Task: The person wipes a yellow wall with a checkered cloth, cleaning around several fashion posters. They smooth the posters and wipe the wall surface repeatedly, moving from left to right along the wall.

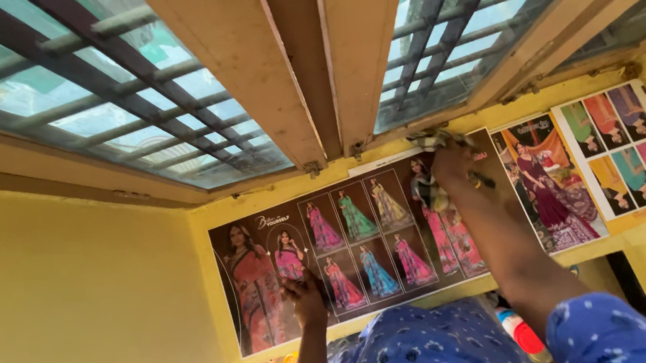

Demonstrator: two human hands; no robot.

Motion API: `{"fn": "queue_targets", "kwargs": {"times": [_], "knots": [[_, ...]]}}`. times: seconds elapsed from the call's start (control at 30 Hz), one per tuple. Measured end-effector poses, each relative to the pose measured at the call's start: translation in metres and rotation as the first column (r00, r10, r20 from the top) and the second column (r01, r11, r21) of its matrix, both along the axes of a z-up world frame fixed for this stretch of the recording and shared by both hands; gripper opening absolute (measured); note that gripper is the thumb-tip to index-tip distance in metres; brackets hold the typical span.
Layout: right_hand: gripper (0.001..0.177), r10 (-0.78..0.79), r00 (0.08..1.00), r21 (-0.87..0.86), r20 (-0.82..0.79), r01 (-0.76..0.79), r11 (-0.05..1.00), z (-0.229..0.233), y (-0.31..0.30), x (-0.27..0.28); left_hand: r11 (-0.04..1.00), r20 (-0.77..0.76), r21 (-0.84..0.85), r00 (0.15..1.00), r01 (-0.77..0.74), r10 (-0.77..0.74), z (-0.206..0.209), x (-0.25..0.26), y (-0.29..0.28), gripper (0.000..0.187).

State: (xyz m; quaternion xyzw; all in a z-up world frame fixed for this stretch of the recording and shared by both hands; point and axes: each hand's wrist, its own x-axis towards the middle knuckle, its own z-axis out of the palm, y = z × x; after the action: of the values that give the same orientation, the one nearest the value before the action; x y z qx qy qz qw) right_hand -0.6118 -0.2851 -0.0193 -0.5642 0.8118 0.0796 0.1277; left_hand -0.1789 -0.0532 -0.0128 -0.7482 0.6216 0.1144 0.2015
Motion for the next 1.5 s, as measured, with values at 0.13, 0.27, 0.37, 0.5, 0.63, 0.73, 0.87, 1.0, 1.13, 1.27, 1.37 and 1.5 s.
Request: {"fn": "queue_targets", "kwargs": {"times": [0.13,0.27,0.37,0.5,0.63,0.73,0.87,1.0,1.13,1.27,1.37,1.5], "knots": [[0.034,-0.046,0.996,-0.433,0.071,0.072,0.899,0.001,0.045,0.071,0.999,-0.003,0.037,1.0,-0.011,0.011,0.001,-0.002,0.001,0.124],[0.032,0.456,0.847,-0.203,0.275,-0.412,0.888,0.001,0.113,0.207,0.986,-0.041,0.157,0.997,-0.058,0.065,0.002,0.0,0.0,0.13],[0.056,0.659,0.727,-0.336,0.194,-0.582,0.741,0.014,0.129,0.251,0.992,-0.062,0.109,0.996,-0.063,0.07,0.003,0.0,-0.001,0.134],[0.072,0.721,0.667,-0.294,0.185,-0.663,0.689,0.023,0.125,0.25,0.991,-0.041,0.121,0.997,-0.058,0.064,0.002,0.0,-0.004,0.13],[0.069,0.478,0.861,-0.128,0.175,-0.462,0.878,0.0,0.105,0.15,0.999,0.019,0.041,1.0,-0.001,0.0,-0.004,0.002,0.005,0.125],[0.066,0.299,0.952,-0.122,0.058,-0.291,0.949,-0.003,0.079,0.041,1.0,0.028,-0.003,1.0,0.001,-0.001,-0.005,-0.001,0.001,0.119],[0.063,0.006,1.0,-0.135,0.001,-0.006,0.991,0.014,0.072,-0.058,1.0,0.027,-0.004,1.0,0.009,-0.009,-0.003,0.0,0.003,0.123],[0.06,-0.143,0.987,-0.347,0.075,0.16,0.924,0.015,0.09,-0.062,0.989,-0.027,0.132,0.997,-0.062,0.066,-0.004,0.0,0.003,0.136],[0.057,0.22,0.97,-0.465,0.108,-0.146,0.873,-0.008,0.138,0.052,0.997,-0.024,0.072,0.999,-0.042,0.043,-0.005,0.0,0.002,0.137],[0.053,0.647,0.712,-0.358,0.273,-0.549,0.755,-0.015,0.207,0.172,0.996,-0.025,0.078,0.999,-0.036,0.038,-0.007,0.003,0.003,0.131],[0.051,0.811,0.541,-0.401,0.222,-0.708,0.582,-0.019,0.224,0.186,0.982,0.062,-0.179,0.997,0.06,-0.05,-0.013,0.001,0.0,0.114],[0.048,0.712,0.656,-0.294,0.249,-0.65,0.701,-0.028,0.214,0.13,0.994,0.047,-0.102,0.998,0.036,-0.031,-0.018,0.006,0.007,0.117]]}}
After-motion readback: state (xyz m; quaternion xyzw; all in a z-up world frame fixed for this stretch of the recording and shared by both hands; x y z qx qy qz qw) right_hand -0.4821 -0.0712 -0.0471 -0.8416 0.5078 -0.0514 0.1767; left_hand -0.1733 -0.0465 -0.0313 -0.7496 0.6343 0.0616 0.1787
